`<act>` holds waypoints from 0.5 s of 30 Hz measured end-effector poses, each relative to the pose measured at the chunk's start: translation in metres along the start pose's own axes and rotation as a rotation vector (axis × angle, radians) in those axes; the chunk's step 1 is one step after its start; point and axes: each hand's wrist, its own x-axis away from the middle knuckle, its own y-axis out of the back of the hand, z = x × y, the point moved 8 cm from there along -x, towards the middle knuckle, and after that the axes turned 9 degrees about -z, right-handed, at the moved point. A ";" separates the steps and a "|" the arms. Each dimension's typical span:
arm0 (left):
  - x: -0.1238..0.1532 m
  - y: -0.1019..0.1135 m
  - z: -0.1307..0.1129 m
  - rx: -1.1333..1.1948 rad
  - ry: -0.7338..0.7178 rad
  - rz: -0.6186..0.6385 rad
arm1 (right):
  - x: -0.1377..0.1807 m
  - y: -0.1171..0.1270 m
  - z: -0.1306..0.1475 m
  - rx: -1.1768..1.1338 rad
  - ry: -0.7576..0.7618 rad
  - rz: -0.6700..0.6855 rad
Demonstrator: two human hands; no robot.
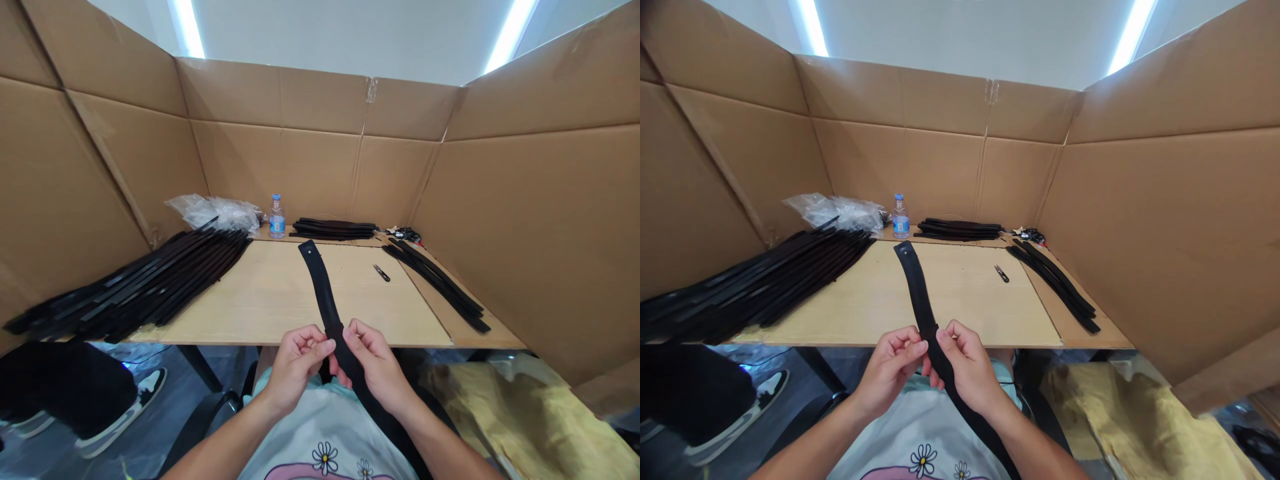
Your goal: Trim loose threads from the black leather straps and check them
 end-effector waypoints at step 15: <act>-0.006 0.005 -0.010 0.062 -0.077 -0.035 | 0.000 0.001 0.005 -0.065 0.093 0.078</act>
